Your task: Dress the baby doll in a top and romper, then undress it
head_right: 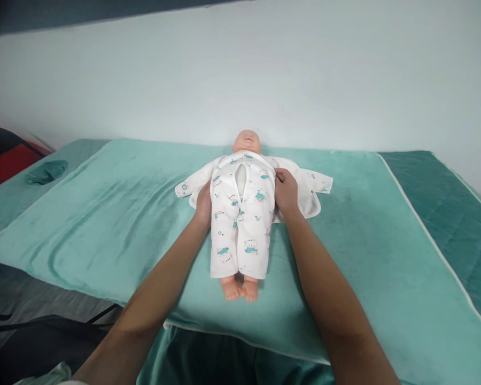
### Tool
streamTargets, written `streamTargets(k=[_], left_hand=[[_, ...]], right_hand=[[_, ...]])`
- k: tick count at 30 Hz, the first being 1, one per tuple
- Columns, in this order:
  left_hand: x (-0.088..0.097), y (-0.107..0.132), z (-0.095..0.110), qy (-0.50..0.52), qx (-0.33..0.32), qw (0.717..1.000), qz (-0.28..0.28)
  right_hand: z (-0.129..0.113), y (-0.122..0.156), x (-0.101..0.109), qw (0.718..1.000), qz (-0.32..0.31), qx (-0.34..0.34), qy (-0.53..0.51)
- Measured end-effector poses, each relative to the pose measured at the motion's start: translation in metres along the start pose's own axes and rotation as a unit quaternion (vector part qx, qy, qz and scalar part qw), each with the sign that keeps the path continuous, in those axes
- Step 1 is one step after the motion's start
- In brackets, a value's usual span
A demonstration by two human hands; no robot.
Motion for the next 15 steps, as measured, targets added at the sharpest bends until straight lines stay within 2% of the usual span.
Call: streamTargets(k=[3,8,11,15], left_hand=[[0.002,0.001,0.002,-0.054,-0.034,0.998,0.023],[0.01,-0.004,-0.004,-0.101,-0.067,0.99,0.073],[0.013,-0.005,-0.005,-0.12,-0.088,0.985,0.085],[0.013,-0.003,-0.001,-0.114,-0.095,0.989,0.028]], right_hand=[[-0.003,0.001,0.002,0.998,0.028,0.033,0.05],[-0.013,0.004,0.001,0.994,0.038,0.092,0.041],[-0.017,0.006,-0.002,0.993,-0.009,0.111,0.024],[-0.018,0.006,-0.004,0.99,-0.079,0.113,0.021]])
Point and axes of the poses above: each hand's wrist, its own y-axis away from the middle knuckle, its own x-axis out of the back of the hand, z = x × y, the point moved 2 cm from there along -y, towards the middle knuckle, and after that the axes turned 1 degree about z, right-handed, at the moved point
